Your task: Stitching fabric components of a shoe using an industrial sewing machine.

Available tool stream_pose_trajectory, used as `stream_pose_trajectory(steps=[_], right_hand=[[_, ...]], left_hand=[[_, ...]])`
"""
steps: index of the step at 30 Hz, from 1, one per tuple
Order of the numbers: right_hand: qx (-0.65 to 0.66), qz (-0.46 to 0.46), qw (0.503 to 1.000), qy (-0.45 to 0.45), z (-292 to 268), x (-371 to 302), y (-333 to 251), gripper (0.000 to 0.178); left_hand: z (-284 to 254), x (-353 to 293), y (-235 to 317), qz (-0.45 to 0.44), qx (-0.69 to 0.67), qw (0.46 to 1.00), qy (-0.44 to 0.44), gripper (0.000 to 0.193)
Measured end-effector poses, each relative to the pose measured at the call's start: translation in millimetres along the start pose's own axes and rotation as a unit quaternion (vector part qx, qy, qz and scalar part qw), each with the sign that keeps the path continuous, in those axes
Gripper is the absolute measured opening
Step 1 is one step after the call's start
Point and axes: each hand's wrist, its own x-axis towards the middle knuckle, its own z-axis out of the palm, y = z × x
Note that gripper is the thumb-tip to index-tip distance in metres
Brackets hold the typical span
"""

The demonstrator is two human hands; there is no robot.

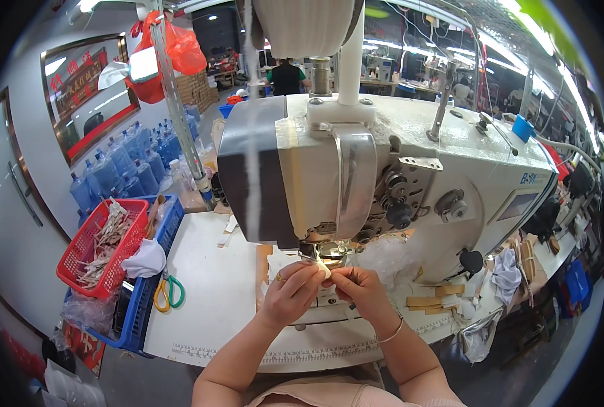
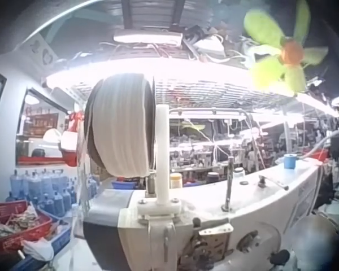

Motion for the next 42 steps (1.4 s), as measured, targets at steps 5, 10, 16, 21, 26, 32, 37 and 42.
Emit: stream_pose_trajectory(steps=[5, 10, 16, 21, 26, 32, 37, 42], right_hand=[[-0.006, 0.004, 1.0, 0.014, 0.3, 2.1, 2.9, 0.017], [-0.047, -0.021, 0.998, 0.048, 5.5, 3.4, 6.9, 0.018], [-0.016, -0.017, 0.998, 0.055, 1.6, -0.7, 5.9, 0.015], [0.02, 0.006, 0.997, 0.076, -14.9, -6.8, 15.6, 0.013], [0.024, 0.036, 0.996, 0.08, -20.8, -13.3, 18.3, 0.013], [0.019, 0.036, 0.996, 0.075, -23.0, -15.0, 27.3, 0.012], [0.024, 0.053, 0.995, 0.08, -23.0, -19.3, 31.1, 0.013], [0.028, 0.058, 0.996, 0.057, -27.0, -24.5, 35.8, 0.014]], left_hand=[[4.2, -3.0, -2.9, -0.005, -0.005, 1.0, 0.009, 0.03], [3.0, -1.5, -1.7, 0.001, -0.006, 1.0, 0.01, 0.03], [-4.7, 2.9, -0.3, 0.004, 0.014, 1.0, -0.008, 0.029], [-2.1, -1.4, -11.4, -0.004, 0.007, 1.0, -0.007, 0.03], [-1.3, 1.3, -35.6, -0.019, -0.076, 0.997, 0.002, 0.026], [8.4, -6.3, -53.2, -0.016, -0.08, 0.996, 0.026, 0.019], [13.4, -8.7, -53.3, -0.019, -0.07, 0.996, 0.042, 0.02], [13.0, -7.1, -52.7, -0.032, -0.013, 0.999, 0.035, 0.018]])
